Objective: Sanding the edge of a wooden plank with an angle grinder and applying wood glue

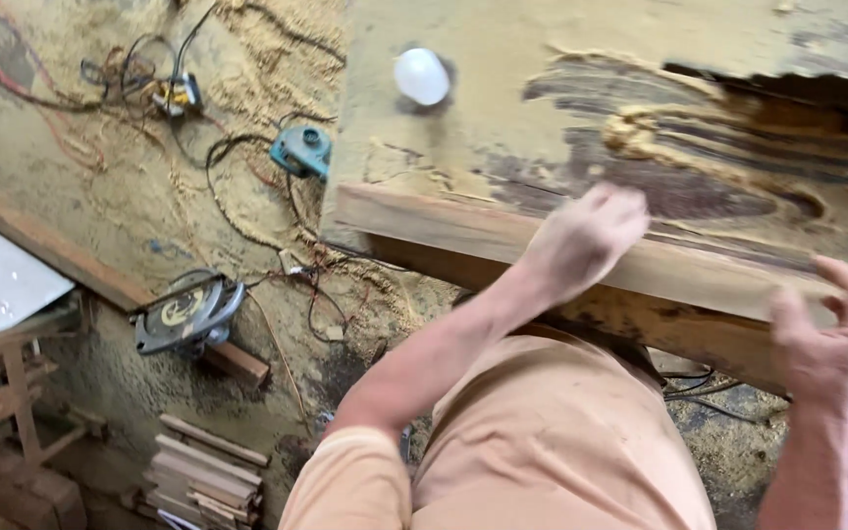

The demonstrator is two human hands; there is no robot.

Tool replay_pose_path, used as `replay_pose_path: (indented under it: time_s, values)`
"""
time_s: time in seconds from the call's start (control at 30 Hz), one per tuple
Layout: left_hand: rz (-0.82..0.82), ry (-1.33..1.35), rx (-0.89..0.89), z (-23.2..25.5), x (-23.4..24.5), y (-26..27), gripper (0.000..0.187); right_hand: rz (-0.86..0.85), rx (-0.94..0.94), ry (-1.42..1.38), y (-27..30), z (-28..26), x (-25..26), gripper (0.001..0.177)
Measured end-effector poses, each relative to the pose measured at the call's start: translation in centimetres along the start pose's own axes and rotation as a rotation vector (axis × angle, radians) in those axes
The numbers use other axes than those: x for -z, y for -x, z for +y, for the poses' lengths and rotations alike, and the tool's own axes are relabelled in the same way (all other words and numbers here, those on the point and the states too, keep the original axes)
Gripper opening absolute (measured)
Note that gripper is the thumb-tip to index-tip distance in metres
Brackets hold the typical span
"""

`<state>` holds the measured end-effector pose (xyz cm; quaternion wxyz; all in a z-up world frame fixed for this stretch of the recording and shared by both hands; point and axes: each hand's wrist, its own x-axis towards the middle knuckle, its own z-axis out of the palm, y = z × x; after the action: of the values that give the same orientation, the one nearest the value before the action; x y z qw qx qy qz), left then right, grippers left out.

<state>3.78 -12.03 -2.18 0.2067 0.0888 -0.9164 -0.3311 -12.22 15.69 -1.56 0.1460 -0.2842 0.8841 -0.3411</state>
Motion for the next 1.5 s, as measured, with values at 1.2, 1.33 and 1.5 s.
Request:
replay_pose_path:
  time_s: [1.2, 1.33, 1.5]
  values:
    - [0.114, -0.671, 0.604, -11.7, 9.6, 23.5, 0.105, -0.21, 0.633, 0.73, -2.0, -8.5, -10.5, 0.108]
    - [0.055, -0.692, 0.614, -11.9, 9.6, 20.3, 0.115, -0.136, 0.534, 0.74, -2.1, -6.9, -11.4, 0.06]
    - [0.077, -0.625, 0.492, -8.8, 7.4, 18.1, 0.107, -0.07, 0.518, 0.71, -2.2, -6.6, -11.6, 0.059]
